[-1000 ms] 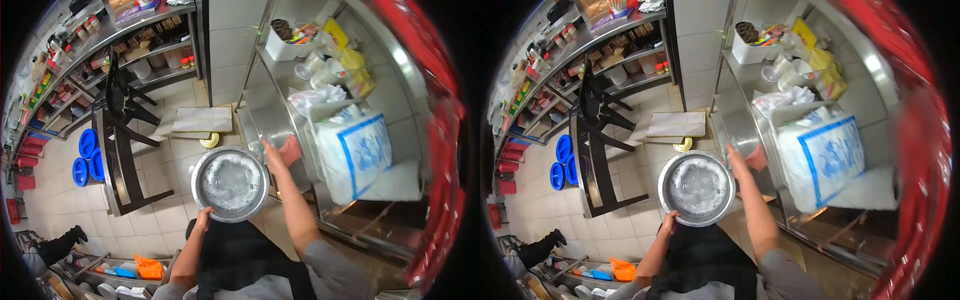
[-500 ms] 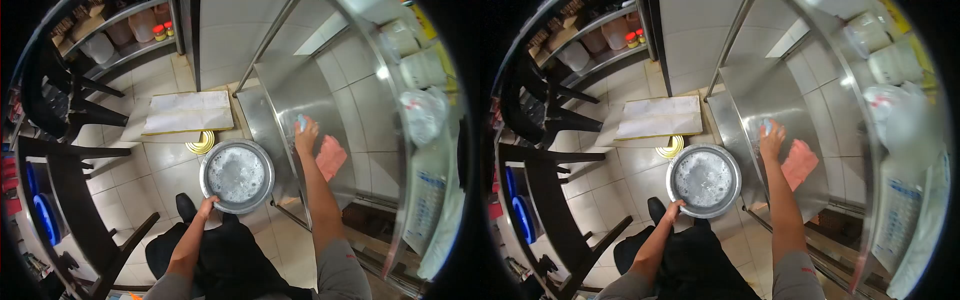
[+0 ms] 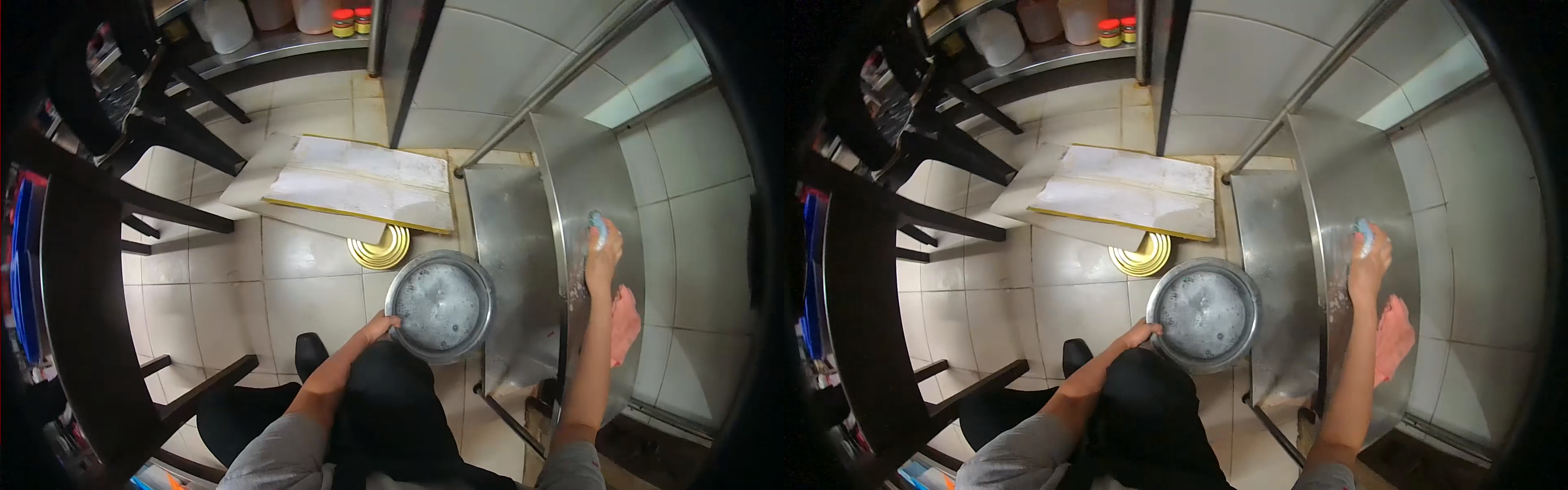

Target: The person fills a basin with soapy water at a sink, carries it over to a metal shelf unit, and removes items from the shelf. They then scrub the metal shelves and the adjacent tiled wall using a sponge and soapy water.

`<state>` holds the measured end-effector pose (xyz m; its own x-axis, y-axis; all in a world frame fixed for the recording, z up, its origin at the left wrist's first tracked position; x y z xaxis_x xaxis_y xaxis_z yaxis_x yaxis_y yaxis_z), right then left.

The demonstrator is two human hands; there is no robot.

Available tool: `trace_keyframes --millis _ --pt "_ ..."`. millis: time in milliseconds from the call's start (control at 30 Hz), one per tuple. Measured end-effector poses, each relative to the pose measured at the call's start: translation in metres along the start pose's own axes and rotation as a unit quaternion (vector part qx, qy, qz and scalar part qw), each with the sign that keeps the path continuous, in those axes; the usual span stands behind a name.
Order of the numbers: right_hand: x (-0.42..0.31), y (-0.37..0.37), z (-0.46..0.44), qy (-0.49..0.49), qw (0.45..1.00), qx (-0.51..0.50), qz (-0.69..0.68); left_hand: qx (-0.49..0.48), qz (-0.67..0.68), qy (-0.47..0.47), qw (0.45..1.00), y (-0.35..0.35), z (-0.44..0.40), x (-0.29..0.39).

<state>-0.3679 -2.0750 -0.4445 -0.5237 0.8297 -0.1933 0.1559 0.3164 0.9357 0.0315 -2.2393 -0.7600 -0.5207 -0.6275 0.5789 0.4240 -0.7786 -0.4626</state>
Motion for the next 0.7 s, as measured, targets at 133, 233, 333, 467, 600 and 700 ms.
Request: trace_keyframes --millis 133,233,333,467,600,700 --pt "-0.002 0.000 0.001 0.008 1.000 -0.010 -0.003 -0.073 -0.100 -0.104 0.987 0.023 -0.022 0.004" --pt "-0.005 0.007 0.002 -0.008 1.000 -0.012 -0.005 0.018 -0.141 0.041 0.989 0.046 0.007 0.045" --pt "-0.007 0.004 -0.001 -0.020 1.000 -0.003 -0.007 0.209 0.006 -0.139 0.968 0.114 0.048 0.084" --pt "-0.006 0.007 0.004 -0.011 1.000 0.012 -0.015 0.473 0.195 -0.150 0.846 0.148 0.053 0.169" --pt "-0.011 0.006 0.002 0.004 1.000 0.021 -0.009 0.448 0.326 -0.322 0.768 0.195 -0.017 0.204" --pt "-0.011 0.004 0.002 0.004 1.000 0.031 0.002 0.586 0.282 -0.265 0.712 0.163 -0.004 0.239"
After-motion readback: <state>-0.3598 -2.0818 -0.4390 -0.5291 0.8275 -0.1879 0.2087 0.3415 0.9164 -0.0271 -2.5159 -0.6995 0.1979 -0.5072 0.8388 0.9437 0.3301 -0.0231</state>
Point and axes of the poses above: each hand's wrist, its own z-axis away from the middle knuckle, its own y-axis out of the back of the hand, x = y × z, the point moved 2 cm from there along -z, towards the middle knuckle, and after that the axes turned 5 degrees about -x, right-handed, at the moved point
